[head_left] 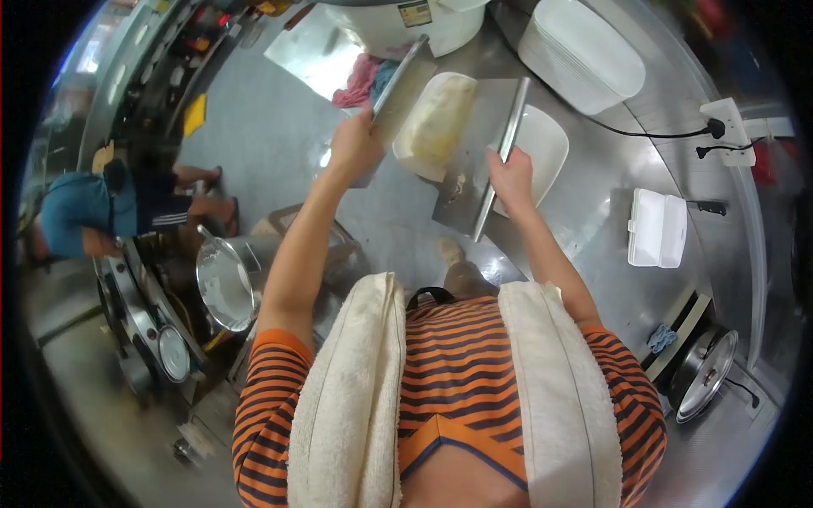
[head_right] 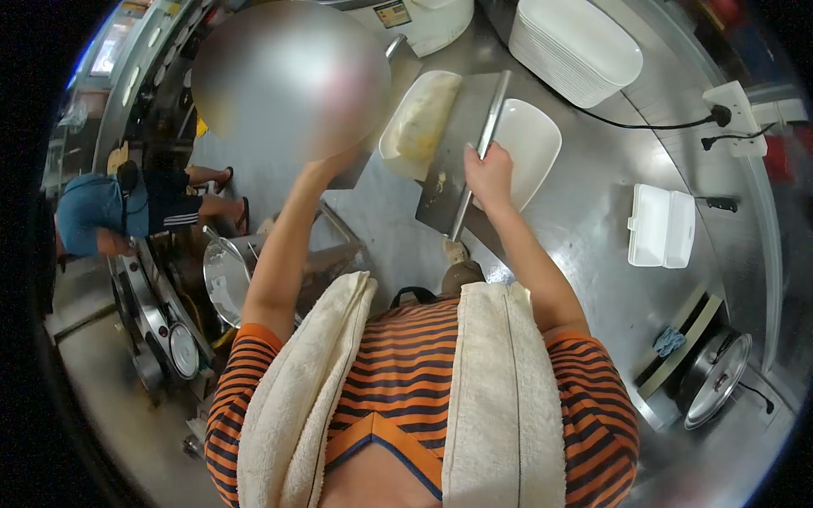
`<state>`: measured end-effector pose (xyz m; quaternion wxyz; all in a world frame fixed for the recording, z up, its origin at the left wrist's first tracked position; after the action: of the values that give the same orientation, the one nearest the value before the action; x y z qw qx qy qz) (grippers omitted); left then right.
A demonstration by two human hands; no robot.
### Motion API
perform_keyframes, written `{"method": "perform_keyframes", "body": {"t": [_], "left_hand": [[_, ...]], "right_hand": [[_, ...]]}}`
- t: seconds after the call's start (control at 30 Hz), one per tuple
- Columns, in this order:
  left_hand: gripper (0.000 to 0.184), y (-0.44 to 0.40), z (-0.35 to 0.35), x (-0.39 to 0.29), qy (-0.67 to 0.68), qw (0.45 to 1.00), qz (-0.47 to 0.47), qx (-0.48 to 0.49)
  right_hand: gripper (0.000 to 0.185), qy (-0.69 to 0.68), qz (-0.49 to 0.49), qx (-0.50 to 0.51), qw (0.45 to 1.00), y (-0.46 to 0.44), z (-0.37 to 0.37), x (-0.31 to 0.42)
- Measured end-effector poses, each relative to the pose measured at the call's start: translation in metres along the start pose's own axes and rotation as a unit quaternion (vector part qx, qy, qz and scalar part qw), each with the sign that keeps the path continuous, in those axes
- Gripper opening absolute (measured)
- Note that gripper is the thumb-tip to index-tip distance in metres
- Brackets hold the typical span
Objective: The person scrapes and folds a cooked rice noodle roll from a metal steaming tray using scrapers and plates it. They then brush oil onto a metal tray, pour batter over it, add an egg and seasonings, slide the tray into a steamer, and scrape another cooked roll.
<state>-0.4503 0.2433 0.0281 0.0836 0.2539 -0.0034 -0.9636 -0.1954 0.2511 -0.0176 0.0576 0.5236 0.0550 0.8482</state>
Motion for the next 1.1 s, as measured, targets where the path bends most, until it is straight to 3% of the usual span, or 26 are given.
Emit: {"method": "perform_keyframes", "body": {"t": [0.1,0.13,0.2,0.23,0.27,0.3,0.33,0.37,0.43,0.47,0.5,0.63,0.67,0.7,0.8,0.87,0.93,1.0,1.1], "left_hand": [[0.023,0.024,0.006,0.007,-0.005,0.997,0.081,-0.003],[0.021,0.035,0.002,0.021,0.062,0.994,0.092,-0.019],[0.018,0.069,-0.007,0.057,0.16,0.977,0.103,-0.094],[0.024,0.09,-0.014,0.077,0.349,0.925,0.112,-0.104],[0.03,0.118,-0.017,0.087,0.342,0.905,0.168,-0.187],[0.036,0.15,0.012,0.077,0.461,0.841,0.272,-0.078],[0.034,0.183,0.02,0.071,0.587,0.769,0.212,-0.137],[0.033,0.217,0.04,0.063,0.566,0.765,0.266,-0.155],[0.033,0.285,0.039,0.071,0.564,0.738,0.271,-0.252],[0.033,0.318,0.051,0.061,0.572,0.714,0.249,-0.318],[0.034,0.353,0.055,0.056,0.567,0.686,0.284,-0.355],[0.034,0.495,0.037,0.03,0.553,0.553,0.335,-0.526],[0.033,0.528,0.024,0.021,0.532,0.523,0.345,-0.569],[0.033,0.559,0.008,0.012,0.511,0.491,0.354,-0.611],[0.033,0.634,-0.031,-0.039,0.437,0.397,0.366,-0.719],[0.032,0.659,-0.051,-0.083,0.412,0.312,0.36,-0.777],[0.032,0.671,-0.06,-0.13,0.383,0.26,0.343,-0.817],[0.034,0.671,-0.062,-0.168,0.357,0.194,0.344,-0.847],[0.036,0.653,-0.081,-0.205,0.278,0.097,0.325,-0.899]], "right_hand": [[0.025,0.003,0.057,0.031,0.998,0.012,-0.025,0.017],[0.025,0.006,0.088,0.046,0.995,0.015,-0.035,0.026],[0.024,-0.135,0.062,0.099,0.984,0.021,-0.068,0.02],[0.024,-0.231,0.063,0.133,0.962,0.027,-0.087,0.029],[0.024,-0.257,0.044,0.196,0.945,0.039,-0.099,0.048],[0.025,-0.278,0.022,0.26,0.925,0.053,-0.11,0.066],[0.026,-0.19,0.092,0.301,0.93,0.066,-0.125,0.078],[0.027,-0.108,0.169,0.326,0.924,0.083,-0.142,0.089],[0.032,-0.031,0.274,0.402,0.873,0.125,-0.177,0.102],[0.033,-0.002,0.258,0.457,0.851,0.151,-0.195,0.105],[0.034,0.034,0.242,0.505,0.828,0.187,-0.208,0.109],[0.026,-0.062,0.335,0.676,0.654,0.344,-0.223,0.115],[0.026,-0.103,0.317,0.715,0.614,0.384,-0.223,0.106],[0.026,0.011,0.369,0.725,0.581,0.415,-0.221,0.099],[0.024,-0.038,0.304,0.833,0.46,0.512,-0.197,0.063],[0.029,-0.057,0.292,0.866,0.402,0.556,-0.162,0.05],[0.031,-0.041,0.282,0.903,0.321,0.59,-0.143,0.018],[0.034,0.033,0.212,0.944,0.252,0.612,-0.113,0.016],[0.035,0.061,0.276,0.952,0.117,0.632,-0.084,0.008]]}}
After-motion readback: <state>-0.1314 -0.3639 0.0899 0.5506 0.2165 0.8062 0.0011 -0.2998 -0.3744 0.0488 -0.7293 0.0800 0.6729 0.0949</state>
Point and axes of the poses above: each hand's wrist, its own y-axis away from the middle knuckle, its own z-axis out of the back of the hand, x = y × z, the point moved 1 cm from there along -y, towards the middle knuckle, and after that the axes turned 2 degrees about y, right-handed, at the moved point
